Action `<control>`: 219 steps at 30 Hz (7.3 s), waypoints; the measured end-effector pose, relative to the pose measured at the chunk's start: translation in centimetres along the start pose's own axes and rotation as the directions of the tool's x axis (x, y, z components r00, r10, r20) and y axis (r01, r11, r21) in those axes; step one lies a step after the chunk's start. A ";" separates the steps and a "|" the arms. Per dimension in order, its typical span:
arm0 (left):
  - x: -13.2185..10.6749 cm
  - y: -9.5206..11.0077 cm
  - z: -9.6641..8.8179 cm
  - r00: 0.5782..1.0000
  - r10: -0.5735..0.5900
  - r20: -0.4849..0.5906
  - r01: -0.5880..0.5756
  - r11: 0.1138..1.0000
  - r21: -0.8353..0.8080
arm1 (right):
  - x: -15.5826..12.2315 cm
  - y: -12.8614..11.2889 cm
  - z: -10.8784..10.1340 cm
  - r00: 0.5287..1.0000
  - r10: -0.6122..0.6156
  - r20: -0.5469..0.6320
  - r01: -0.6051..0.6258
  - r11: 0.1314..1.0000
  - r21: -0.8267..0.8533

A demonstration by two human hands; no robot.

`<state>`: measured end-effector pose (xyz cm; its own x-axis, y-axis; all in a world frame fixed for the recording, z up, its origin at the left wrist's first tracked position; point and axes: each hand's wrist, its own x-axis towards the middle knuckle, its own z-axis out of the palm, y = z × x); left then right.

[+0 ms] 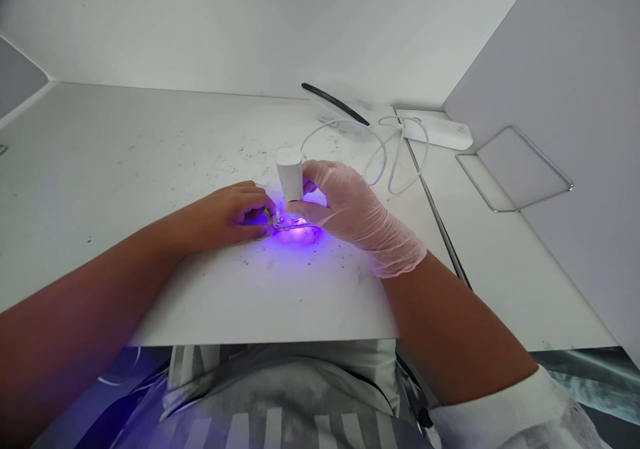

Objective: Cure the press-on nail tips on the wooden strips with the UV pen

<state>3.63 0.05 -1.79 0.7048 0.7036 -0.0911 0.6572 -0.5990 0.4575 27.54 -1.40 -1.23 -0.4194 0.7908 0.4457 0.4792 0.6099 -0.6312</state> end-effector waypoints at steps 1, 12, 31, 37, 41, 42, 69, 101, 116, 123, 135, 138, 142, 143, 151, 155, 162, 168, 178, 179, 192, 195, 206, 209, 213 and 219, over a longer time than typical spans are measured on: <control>0.0 0.0 0.0 1.000 0.000 -0.001 0.000 1.000 0.000 | 0.0 0.0 0.0 1.000 0.000 -0.001 0.000 1.000 0.000; 0.1 -0.1 0.0 1.000 0.008 -0.008 -0.008 1.000 -0.005 | -0.1 0.1 0.0 1.000 0.010 -0.010 -0.010 1.000 -0.015; 0.0 -0.1 0.0 1.000 -0.003 0.001 0.003 1.000 -0.012 | -0.1 0.1 0.1 1.000 -0.011 0.000 0.011 1.000 -0.009; 0.0 -0.1 0.1 1.000 0.002 0.000 -0.002 1.000 -0.001 | -0.1 0.1 0.1 1.000 0.010 0.005 -0.010 1.000 0.007; 0.0 -0.1 0.1 1.000 0.003 -0.005 -0.003 1.000 0.001 | -0.1 0.1 0.1 1.000 -0.002 0.014 0.002 1.000 0.009; 0.1 -0.1 0.1 1.000 0.003 -0.008 -0.003 1.000 0.000 | 0.0 0.2 0.1 1.000 -0.007 0.013 0.007 1.000 0.004; 0.0 -0.2 0.2 1.000 0.020 -0.014 -0.020 1.000 0.001 | 0.0 -0.1 0.1 1.000 -0.005 -0.011 0.005 1.000 -0.010; 0.0 0.0 0.0 1.000 0.007 -0.007 -0.007 1.000 -0.003 | -0.1 0.1 0.1 1.000 0.004 -0.003 -0.004 1.000 -0.004; 0.1 -0.1 0.1 1.000 0.015 -0.005 -0.015 1.000 -0.001 | -0.1 0.0 0.1 1.000 0.015 0.007 -0.015 1.000 0.008; 0.0 -0.2 0.1 1.000 0.013 -0.014 -0.013 1.000 -0.004 | -0.1 0.1 0.1 1.000 0.018 0.005 -0.018 1.000 0.005; 0.0 0.0 0.0 1.000 0.005 -0.005 -0.005 1.000 -0.002 | -0.1 0.3 0.0 1.000 -0.015 0.006 0.015 1.000 -0.018; 0.0 0.0 0.0 1.000 0.007 -0.003 -0.007 1.000 0.000 | -0.1 0.4 0.1 1.000 -0.025 0.000 0.025 1.000 -0.017; 0.1 0.0 0.0 1.000 0.005 -0.006 -0.005 1.000 0.002 | 0.0 0.1 0.1 1.000 -0.007 -0.006 0.006 1.000 -0.020; 0.1 0.0 0.0 1.000 0.005 -0.007 -0.005 1.000 0.004 | 0.0 0.0 0.1 1.000 -0.002 -0.004 0.002 1.000 -0.018; 0.0 -0.2 0.0 1.000 0.010 -0.008 -0.010 1.000 0.004 | -0.1 0.2 0.0 1.000 -0.011 0.001 0.011 1.000 -0.011; 0.0 -0.1 0.0 1.000 0.011 -0.003 -0.011 1.000 0.007 | 0.0 0.1 0.0 1.000 0.008 0.002 -0.008 1.000 -0.013; 0.1 -0.2 0.1 1.000 0.013 -0.010 -0.013 1.000 0.001 | -0.1 0.0 0.1 1.000 -0.002 -0.008 0.002 1.000 -0.012; 0.0 -0.3 0.1 1.000 0.019 -0.013 -0.019 1.000 0.001 | -0.1 0.2 0.1 1.000 -0.005 -0.008 0.005 1.000 -0.020; 0.1 0.0 0.0 1.000 0.002 -0.007 -0.002 1.000 -0.004 | -0.1 0.0 0.0 1.000 0.005 -0.005 -0.005 1.000 -0.013; 0.1 0.0 0.0 1.000 -0.003 -0.006 0.003 1.000 -0.008 | -0.2 -0.1 0.1 1.000 0.021 -0.006 -0.021 1.000 -0.012; -0.1 0.1 0.1 0.999 -0.051 -0.001 0.051 0.998 -0.031 | -0.2 -0.3 0.3 0.996 0.091 -0.014 -0.091 0.995 -0.028; -0.1 0.0 0.2 0.999 -0.051 -0.002 0.051 0.998 -0.026 | -0.3 -0.3 0.2 0.996 0.089 -0.011 -0.089 0.996 -0.030; 0.0 0.3 0.2 0.999 -0.044 -0.008 0.044 0.999 -0.011 | -0.2 -0.2 0.3 0.998 0.065 -0.020 -0.065 0.998 -0.021; 0.0 0.4 0.2 0.999 -0.046 -0.011 0.046 0.999 -0.008 | -0.2 -0.2 0.3 0.999 0.040 -0.025 -0.040 0.999 -0.022; 0.0 0.6 0.1 0.999 -0.042 -0.006 0.042 0.999 -0.014 | -0.2 -0.3 0.3 0.999 0.029 -0.044 -0.030 0.999 -0.021; 0.0 0.9 0.1 0.999 -0.034 -0.010 0.034 0.999 -0.011 | -0.1 -0.3 0.3 0.999 0.037 -0.030 -0.037 0.999 -0.028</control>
<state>4.25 -0.47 -1.46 0.6792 0.7275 -0.0977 0.6779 -0.5707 0.4635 27.15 -1.68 -1.27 -0.3779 0.8138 0.4414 0.5156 0.5810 -0.6298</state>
